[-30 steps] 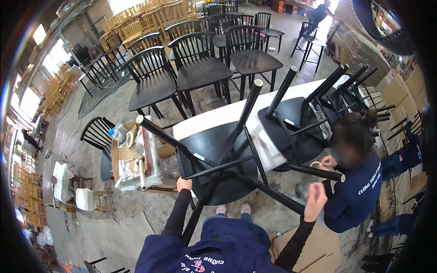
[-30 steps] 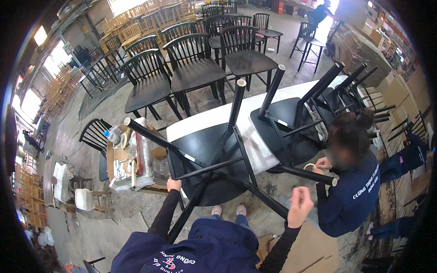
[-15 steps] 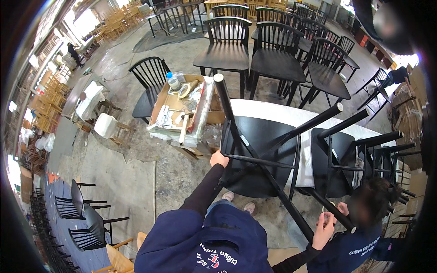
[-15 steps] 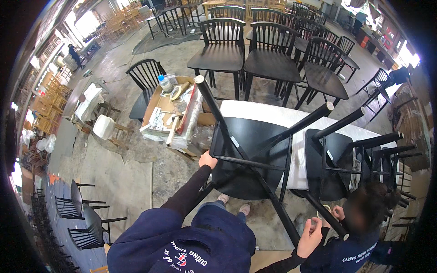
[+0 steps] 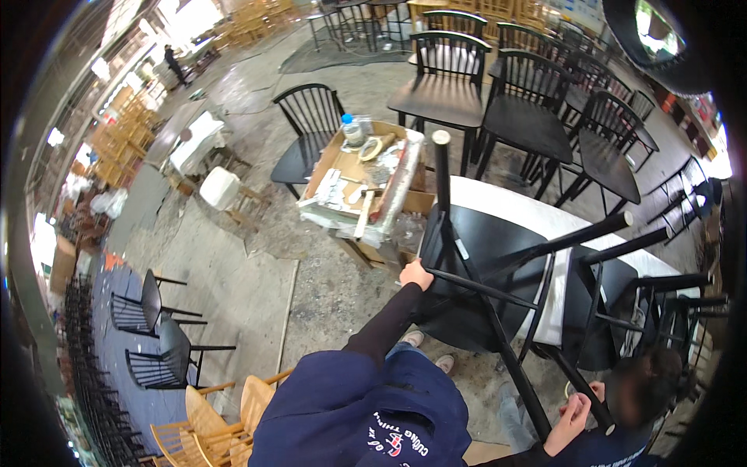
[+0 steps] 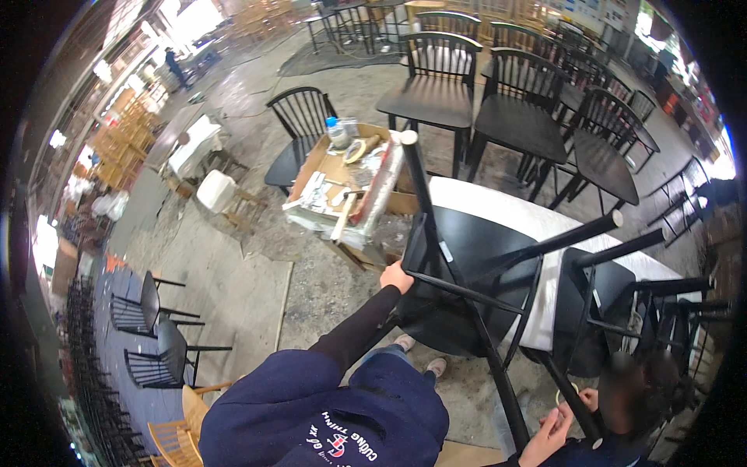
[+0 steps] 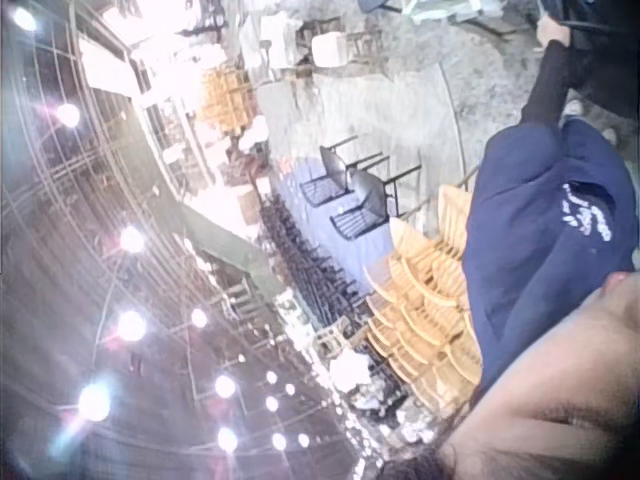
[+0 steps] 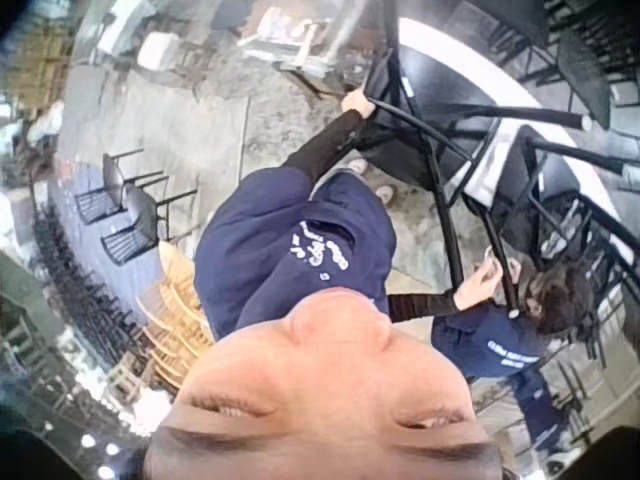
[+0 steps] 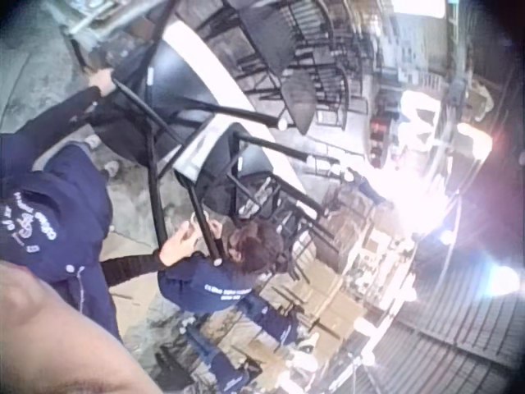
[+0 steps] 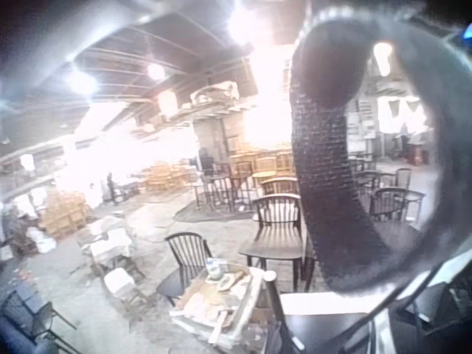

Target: The person picks up black wooden chairs from a stack and places them upright around a white table. They move multiple chairs one at a time, positioning them in a circular arrangement on the floor.

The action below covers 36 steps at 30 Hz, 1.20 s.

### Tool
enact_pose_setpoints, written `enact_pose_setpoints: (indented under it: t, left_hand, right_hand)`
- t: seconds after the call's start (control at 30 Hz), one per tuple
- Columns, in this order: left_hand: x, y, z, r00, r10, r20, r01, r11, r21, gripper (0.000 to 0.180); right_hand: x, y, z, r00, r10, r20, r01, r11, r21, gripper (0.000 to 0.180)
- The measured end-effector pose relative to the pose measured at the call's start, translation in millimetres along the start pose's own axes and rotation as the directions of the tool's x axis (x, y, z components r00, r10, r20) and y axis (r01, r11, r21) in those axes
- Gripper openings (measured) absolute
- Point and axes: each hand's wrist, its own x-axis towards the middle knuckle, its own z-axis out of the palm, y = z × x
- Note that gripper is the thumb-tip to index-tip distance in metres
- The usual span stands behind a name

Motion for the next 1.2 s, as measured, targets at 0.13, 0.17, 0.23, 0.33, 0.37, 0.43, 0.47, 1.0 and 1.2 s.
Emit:
enact_pose_setpoints:
  t: [0.13,0.17,0.23,0.33,0.37,0.43,0.47,1.0,1.2]
  left_hand:
    - [1.9,-2.2,-1.4,1.0,-0.006,0.017,0.006,1.0,-0.004,0.051]
    - [1.5,-1.6,-1.7,1.0,-0.007,0.014,0.007,1.0,0.001,0.051]
    - [-0.7,1.2,-1.3,0.999,-0.012,-0.038,0.012,1.0,0.02,0.044]
    - [-4.6,6.9,0.1,0.992,0.003,-0.126,0.005,0.998,0.064,0.031]
    - [-5.5,8.7,0.2,0.991,0.01,-0.13,0.001,0.996,0.087,0.03]
    - [-6.4,13.1,1.5,0.994,-0.004,-0.111,0.02,0.99,0.14,0.027]
    - [-6.4,13.2,0.8,0.996,-0.007,-0.088,0.015,0.996,0.091,0.027]
    - [-4.9,9.9,5.7,0.987,0.103,-0.124,-0.099,0.994,0.037,0.03]
    - [-6.2,4.9,7.4,0.98,0.138,-0.14,-0.136,0.99,0.023,0.03]
  right_hand:
    - [-3.8,-13.9,4.0,0.939,-0.083,-0.333,0.125,0.986,0.108,0.03]
    - [-6.2,-15.8,4.4,0.875,-0.097,-0.474,0.188,0.971,0.147,0.039]
    - [-13.4,-15.1,6.3,0.861,-0.089,-0.5,0.166,0.98,0.111,0.029]
    - [-25.7,-6.1,11.2,0.893,0.086,-0.442,-0.117,0.992,-0.044,0.02]
    - [-28.0,-2.5,14.4,0.906,-0.033,-0.421,-0.081,0.965,-0.25,0.02]
    - [-30.0,3.8,18.1,0.874,-0.067,-0.481,-0.114,0.934,-0.337,0.02]
    - [-28.8,6.4,18.0,0.856,-0.062,-0.514,-0.094,0.958,-0.272,0.018]
    - [-27.7,13.8,17.9,0.806,0.005,-0.593,-0.089,0.99,-0.113,0.013]
    - [-27.7,18.0,17.7,0.772,-0.015,-0.635,-0.059,0.994,-0.094,0.013]
